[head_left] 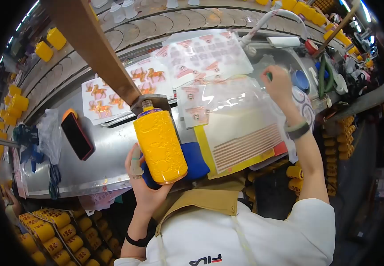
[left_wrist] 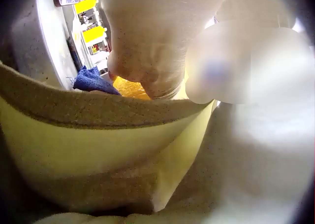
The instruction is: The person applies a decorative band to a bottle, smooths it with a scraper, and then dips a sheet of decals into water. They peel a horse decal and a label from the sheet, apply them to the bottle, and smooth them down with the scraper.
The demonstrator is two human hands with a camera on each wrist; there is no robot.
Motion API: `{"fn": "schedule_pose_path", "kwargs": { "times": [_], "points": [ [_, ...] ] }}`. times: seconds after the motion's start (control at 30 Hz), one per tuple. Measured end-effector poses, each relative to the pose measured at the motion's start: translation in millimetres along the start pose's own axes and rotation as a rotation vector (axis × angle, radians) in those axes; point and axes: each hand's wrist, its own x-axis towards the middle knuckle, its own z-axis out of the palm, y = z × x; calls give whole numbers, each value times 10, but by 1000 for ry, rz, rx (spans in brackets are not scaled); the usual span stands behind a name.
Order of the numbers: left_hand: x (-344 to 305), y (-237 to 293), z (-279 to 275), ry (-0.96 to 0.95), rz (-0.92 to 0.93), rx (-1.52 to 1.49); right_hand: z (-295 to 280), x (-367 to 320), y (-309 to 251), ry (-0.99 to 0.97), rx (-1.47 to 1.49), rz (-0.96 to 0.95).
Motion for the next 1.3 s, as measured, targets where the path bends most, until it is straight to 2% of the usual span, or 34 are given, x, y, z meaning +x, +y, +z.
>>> {"fn": "schedule_pose_path", "kwargs": {
  "times": [0.07, 0.17, 0.3, 0.37, 0.4, 0.47, 0.6, 0.67, 0.7, 0.77, 0.9, 0.97, 1.03, 1.1, 1.17, 1.3],
  "points": [
    [-19, 21, -6, -28, 3, 26, 161, -37, 169, -61, -180, 33],
    [-33, 35, 11, -30, -15, -9, 312, -14, 366, -54, -335, 108],
    [-68, -1, 49, 12, -35, -73, 474, 216, 968, -81, -437, 186],
    [-70, -18, 44, 17, -21, -48, 608, 339, 1228, -210, -579, 276],
    [-67, -22, 54, 18, -13, -20, 650, 370, 1267, -204, -580, 272],
    [-68, 10, 60, 29, -27, -26, 724, 389, 1184, -467, -688, 314],
    [-56, 82, 76, 44, -35, 13, 1046, 414, 1330, -540, -555, 306],
    [-54, 47, 95, 47, -39, 2, 1103, 483, 1258, -744, -481, 304],
    [-74, 33, 78, 52, -46, -6, 1100, 506, 1236, -759, -469, 294],
    [-62, 39, 58, 47, -48, 9, 932, 630, 1125, -627, -372, 318],
    [-40, 55, 54, 41, -40, 10, 612, 735, 601, -546, -414, 270],
    [-34, 48, 57, 39, -54, 8, 411, 569, 106, -387, -259, 24],
    [-35, 44, 44, 28, -27, 18, 267, 352, -334, -308, -36, -250],
    [-41, 48, 29, 30, -18, 18, 219, 197, -748, -411, -31, -207],
    [-27, 44, 27, 32, 5, 9, 249, 104, -959, -434, 17, -238],
    [-52, 42, 2, 26, -1, -19, 448, 55, -932, -483, 124, -280]
  ]
}}
